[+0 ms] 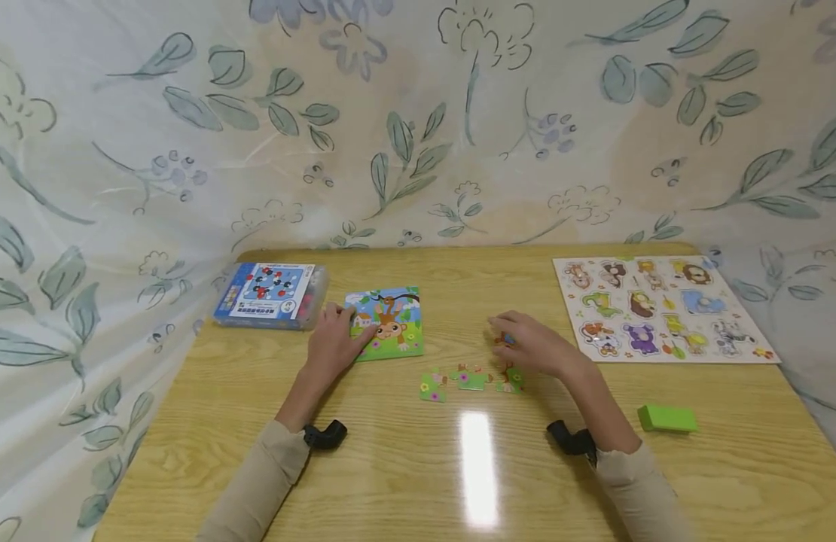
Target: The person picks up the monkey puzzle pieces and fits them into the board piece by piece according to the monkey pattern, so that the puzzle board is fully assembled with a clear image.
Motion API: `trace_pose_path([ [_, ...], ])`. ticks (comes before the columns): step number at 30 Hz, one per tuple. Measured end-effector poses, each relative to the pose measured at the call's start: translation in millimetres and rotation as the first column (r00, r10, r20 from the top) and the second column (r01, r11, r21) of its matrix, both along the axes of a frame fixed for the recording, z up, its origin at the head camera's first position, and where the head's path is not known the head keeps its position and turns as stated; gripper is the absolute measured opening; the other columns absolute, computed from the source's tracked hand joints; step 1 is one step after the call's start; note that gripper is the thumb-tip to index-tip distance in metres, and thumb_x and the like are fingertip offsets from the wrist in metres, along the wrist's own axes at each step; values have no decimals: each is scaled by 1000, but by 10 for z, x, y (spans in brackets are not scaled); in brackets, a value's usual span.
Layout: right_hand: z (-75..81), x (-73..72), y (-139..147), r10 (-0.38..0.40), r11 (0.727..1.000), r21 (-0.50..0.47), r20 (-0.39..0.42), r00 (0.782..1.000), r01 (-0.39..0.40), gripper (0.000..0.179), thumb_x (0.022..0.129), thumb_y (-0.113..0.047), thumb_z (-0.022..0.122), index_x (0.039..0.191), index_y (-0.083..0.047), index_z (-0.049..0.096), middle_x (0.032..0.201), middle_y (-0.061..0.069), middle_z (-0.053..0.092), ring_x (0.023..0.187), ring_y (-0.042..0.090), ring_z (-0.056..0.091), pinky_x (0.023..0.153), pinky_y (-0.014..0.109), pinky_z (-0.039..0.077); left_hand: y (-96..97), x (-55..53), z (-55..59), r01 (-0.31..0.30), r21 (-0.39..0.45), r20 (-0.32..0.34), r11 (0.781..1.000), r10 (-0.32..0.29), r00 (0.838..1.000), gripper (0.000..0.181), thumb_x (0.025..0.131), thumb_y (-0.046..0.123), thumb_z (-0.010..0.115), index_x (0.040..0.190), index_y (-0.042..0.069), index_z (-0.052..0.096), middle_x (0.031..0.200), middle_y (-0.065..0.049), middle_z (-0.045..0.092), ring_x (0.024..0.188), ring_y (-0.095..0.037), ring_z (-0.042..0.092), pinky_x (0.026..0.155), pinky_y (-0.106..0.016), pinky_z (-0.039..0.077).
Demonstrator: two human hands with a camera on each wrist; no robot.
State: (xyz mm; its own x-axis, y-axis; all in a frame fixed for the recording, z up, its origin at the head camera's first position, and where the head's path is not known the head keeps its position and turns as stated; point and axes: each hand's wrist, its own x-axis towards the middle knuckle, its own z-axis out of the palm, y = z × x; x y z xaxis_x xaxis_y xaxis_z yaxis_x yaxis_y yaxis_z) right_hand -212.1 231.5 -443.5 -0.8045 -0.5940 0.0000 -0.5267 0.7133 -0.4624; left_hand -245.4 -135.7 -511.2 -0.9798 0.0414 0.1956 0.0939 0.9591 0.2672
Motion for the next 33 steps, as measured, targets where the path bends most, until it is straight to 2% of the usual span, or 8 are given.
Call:
trace_pose_path([
  [4, 7, -37, 173, -41, 998, 37, -8, 999, 42, 58, 92, -17, 66, 139, 9, 45, 136, 30, 49, 123, 48, 50, 96, 57, 47, -9, 9, 8, -6, 14, 10, 1000, 6, 1000, 71, 87, 64, 57, 131, 8, 59, 113, -14, 50, 91, -27, 45, 59, -32, 42],
  [9, -11, -61, 245, -76, 993, 87, 24, 997, 73, 60, 92, -20, 67, 139, 9, 45, 134, 30, 50, 122, 48, 51, 97, 58, 46, 10, 2, 26, -2, 37, 9, 999, 1, 1000, 70, 87, 64, 57, 131, 8, 58, 115, -13, 49, 92, -27, 46, 59, -33, 42],
  [18, -51, -81, 233, -70, 994, 86, 48, 996, 66, 60, 91, -24, 68, 137, 9, 48, 130, 30, 53, 119, 48, 52, 97, 59, 46, -20, 9, 6, 4, 40, -11, 999, -3, 1000, 70, 87, 63, 58, 131, 9, 59, 116, -15, 51, 96, -29, 49, 60, -36, 47],
  [27, -60, -73, 265, -77, 994, 77, 45, 996, 74, 58, 91, -20, 68, 136, 9, 49, 131, 31, 52, 120, 49, 51, 97, 60, 46, -29, 27, -18, 13, 73, -51, 997, -9, 999, 69, 86, 62, 61, 132, 9, 60, 116, -14, 52, 94, -28, 49, 56, -33, 44],
  [33, -85, -76, 270, -73, 994, 81, 42, 996, 70, 54, 90, -20, 69, 134, 7, 52, 129, 31, 54, 117, 48, 54, 94, 58, 48, -28, 28, -30, 14, 85, -39, 996, -10, 999, 70, 87, 62, 60, 133, 9, 58, 117, -13, 50, 94, -26, 46, 59, -33, 44],
])
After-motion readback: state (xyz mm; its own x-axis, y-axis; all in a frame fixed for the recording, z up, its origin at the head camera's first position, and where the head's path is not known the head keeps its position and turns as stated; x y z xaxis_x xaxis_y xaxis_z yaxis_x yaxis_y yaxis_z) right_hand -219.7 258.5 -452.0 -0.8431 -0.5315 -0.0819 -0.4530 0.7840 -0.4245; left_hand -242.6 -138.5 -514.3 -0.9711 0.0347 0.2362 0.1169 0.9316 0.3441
